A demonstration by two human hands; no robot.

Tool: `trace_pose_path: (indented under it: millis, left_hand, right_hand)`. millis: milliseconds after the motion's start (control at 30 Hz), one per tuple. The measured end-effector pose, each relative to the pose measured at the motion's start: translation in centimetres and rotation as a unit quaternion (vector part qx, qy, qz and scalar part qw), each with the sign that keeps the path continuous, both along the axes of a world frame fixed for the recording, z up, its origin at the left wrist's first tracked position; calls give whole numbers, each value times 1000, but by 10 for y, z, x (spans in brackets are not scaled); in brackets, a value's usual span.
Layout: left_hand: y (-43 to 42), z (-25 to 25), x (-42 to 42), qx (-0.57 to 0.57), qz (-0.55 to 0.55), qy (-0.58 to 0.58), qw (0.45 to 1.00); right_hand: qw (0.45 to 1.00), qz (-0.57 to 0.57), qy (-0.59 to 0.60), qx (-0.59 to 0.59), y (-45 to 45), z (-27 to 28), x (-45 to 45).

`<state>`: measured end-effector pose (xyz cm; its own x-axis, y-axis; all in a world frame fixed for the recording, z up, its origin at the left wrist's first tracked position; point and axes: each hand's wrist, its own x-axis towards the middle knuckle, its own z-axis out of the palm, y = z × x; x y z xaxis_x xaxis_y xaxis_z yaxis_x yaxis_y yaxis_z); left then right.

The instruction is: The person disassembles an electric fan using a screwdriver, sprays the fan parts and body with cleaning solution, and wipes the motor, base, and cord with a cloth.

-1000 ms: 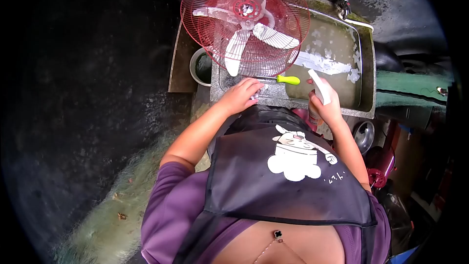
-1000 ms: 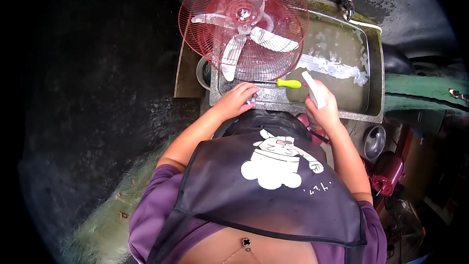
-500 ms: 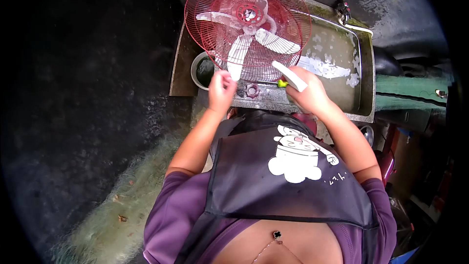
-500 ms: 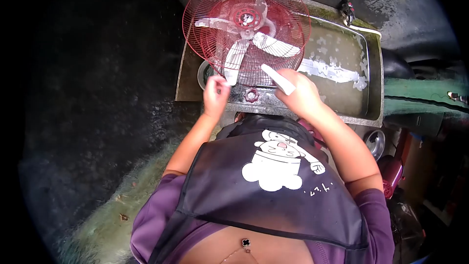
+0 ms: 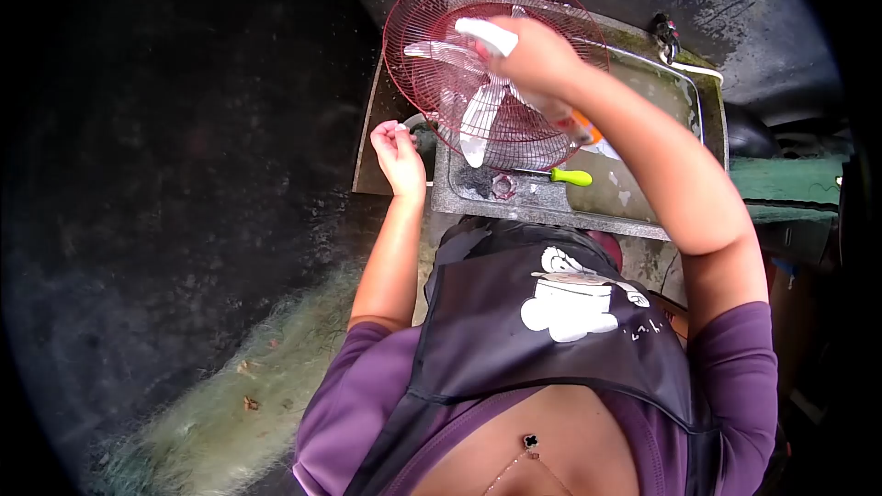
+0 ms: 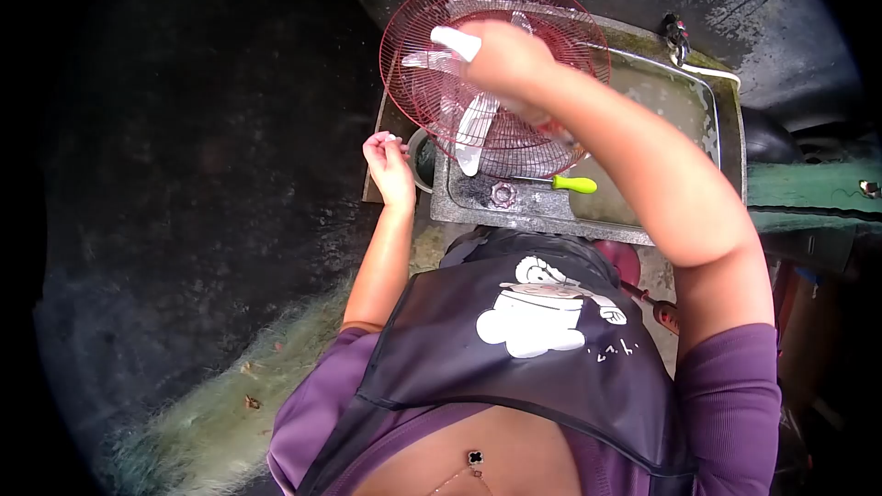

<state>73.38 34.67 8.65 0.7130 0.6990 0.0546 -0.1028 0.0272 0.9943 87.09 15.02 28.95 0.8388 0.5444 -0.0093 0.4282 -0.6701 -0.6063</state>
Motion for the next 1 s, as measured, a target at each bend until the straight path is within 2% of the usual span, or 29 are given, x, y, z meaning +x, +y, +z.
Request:
trace_pose_path:
  millis: [100, 200, 300, 367, 433, 500, 567, 600, 633, 700, 767, 833, 900, 1000]
  left_hand:
    - [2, -8, -10, -18, -6, 12, 1000]
    - [9, -15, -20, -13, 14, 9, 1000]
    - [12, -20, -25, -31, 27, 18, 999]
    - [13, -21, -25, -16, 31, 30, 999]
    - [12, -19, -24, -43, 26, 9, 999]
    - [13, -15, -23, -40, 20, 12, 999]
    - [13, -14, -24, -41, 17, 17, 999]
    - [16, -15, -24, -35, 21, 11, 999]
    - [18, -15, -25, -29, 25, 5, 999]
    - [22, -16, -27, -37, 32, 1, 999]
    - [26, -14, -32, -36, 41, 3, 999]
    - [33, -16, -37, -30, 42, 5, 999]
    - [37, -13, -41, -17, 68, 26, 997]
    - [45, -13, -42, -35, 64, 20, 997]
  right_hand:
    - [993, -56, -2, -102, 3, 16, 35]
    - [998, -47, 21, -41, -4, 19, 53]
    - [998, 21, -3, -59, 3, 34, 49]
    - [998, 17, -10, -56, 9, 30, 54]
    - [991, 16, -134, 6, 14, 21, 65]
    - [994, -53, -71, -65, 11, 30, 75]
    - [974, 79, -175, -122, -8, 76, 55]
    - [980, -5, -152, -128, -10, 68, 64]
    - [964, -5, -261, -46, -32, 26, 100]
    - [961, 3, -149, -234, -45, 79, 69]
    - [966, 31, -110, -231, -61, 111, 37]
    - [974, -105, -146, -134, -125, 33, 97]
    - [978, -136, 16, -160, -147, 54, 73]
    - [965, -142, -7, -221, -155, 66, 21]
